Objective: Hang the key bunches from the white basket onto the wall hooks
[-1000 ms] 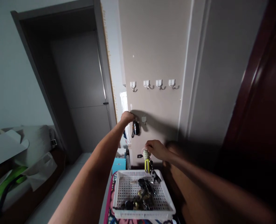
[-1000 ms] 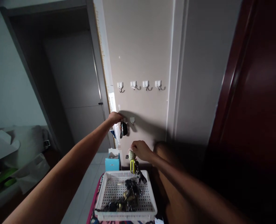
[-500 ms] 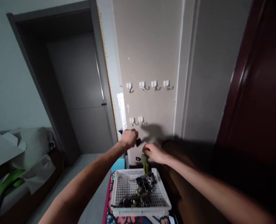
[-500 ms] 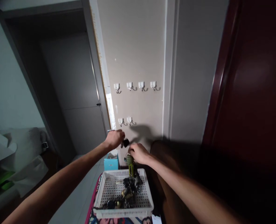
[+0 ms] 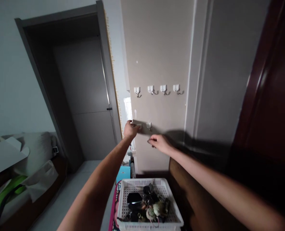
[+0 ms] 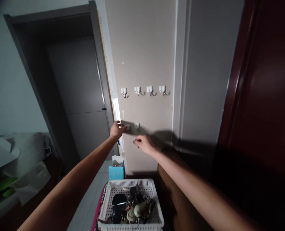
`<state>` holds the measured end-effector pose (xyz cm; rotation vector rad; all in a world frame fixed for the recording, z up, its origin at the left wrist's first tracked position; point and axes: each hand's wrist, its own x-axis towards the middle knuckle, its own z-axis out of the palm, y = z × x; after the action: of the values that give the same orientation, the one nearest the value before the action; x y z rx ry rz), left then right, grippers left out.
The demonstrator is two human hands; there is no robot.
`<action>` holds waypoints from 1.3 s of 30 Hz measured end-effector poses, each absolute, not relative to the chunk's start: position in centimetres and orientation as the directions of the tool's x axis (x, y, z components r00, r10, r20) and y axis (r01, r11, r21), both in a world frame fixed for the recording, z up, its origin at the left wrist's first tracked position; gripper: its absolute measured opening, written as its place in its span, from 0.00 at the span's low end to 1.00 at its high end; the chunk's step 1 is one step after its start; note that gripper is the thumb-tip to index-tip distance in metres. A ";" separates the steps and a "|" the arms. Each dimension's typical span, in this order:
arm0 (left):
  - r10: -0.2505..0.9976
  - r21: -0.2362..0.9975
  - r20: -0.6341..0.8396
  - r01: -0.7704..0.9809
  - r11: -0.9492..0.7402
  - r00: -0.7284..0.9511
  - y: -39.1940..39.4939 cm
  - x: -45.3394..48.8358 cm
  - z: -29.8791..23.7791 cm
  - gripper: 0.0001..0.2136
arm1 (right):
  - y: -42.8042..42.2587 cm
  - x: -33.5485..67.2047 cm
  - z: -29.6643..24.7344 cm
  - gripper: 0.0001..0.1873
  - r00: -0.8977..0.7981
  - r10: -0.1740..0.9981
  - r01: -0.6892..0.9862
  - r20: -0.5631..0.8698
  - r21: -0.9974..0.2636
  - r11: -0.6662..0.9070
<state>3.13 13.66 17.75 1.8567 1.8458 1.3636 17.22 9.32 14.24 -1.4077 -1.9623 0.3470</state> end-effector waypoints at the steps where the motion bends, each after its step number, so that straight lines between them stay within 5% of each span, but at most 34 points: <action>1: 0.860 0.695 0.455 0.695 -0.181 -0.231 14.3 3.4 18.1 0.21 | 10.2 17.3 15.4 0.11 -0.113 0.888 0.750 0.445 -0.548 0.370; 4: 0.880 0.689 0.411 0.713 -0.129 -0.237 15.5 3.6 18.1 0.19 | 12.5 17.6 18.1 0.08 0.005 0.804 0.839 0.595 -0.439 0.320; 9: 0.922 0.745 0.349 0.647 -0.165 -0.166 16.8 2.9 17.5 0.17 | 15.1 17.8 19.1 0.08 -0.008 0.794 0.933 0.607 -0.282 0.225; 18: 0.884 0.836 0.431 0.450 -0.314 -0.184 15.1 0.1 16.7 0.15 | 13.2 18.7 17.3 0.13 0.005 0.825 0.939 0.565 -0.286 0.189; 21: 0.910 0.833 0.394 0.471 -0.292 -0.132 12.4 -2.0 13.3 0.13 | 11.4 19.6 15.0 0.11 -0.090 0.884 0.914 0.458 -0.315 0.256; 24: 0.972 0.869 0.229 0.462 -0.180 -0.053 9.0 -2.3 8.8 0.12 | 8.8 20.0 11.7 0.10 -0.288 0.940 0.881 0.182 -0.334 0.335; 29: 0.990 0.818 0.107 0.558 -0.140 0.091 3.1 0.2 2.4 0.11 | 4.2 19.1 6.3 0.11 -0.528 0.818 0.844 -0.227 -0.250 0.475; 34: 0.963 0.671 0.132 0.694 -0.262 0.236 -0.4 1.2 -1.5 0.10 | 2.1 17.7 3.6 0.19 -0.575 0.750 0.807 -0.326 -0.080 0.585; 39: 0.995 0.661 0.092 0.744 -0.099 0.050 0.3 -0.3 -2.3 0.12 | 2.7 17.8 3.5 0.13 -0.563 0.761 0.810 -0.322 -0.034 0.585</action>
<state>-0.34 0.33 -2.32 1.8958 1.7402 0.7584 17.75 2.72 3.54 -1.5405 -3.0354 0.3085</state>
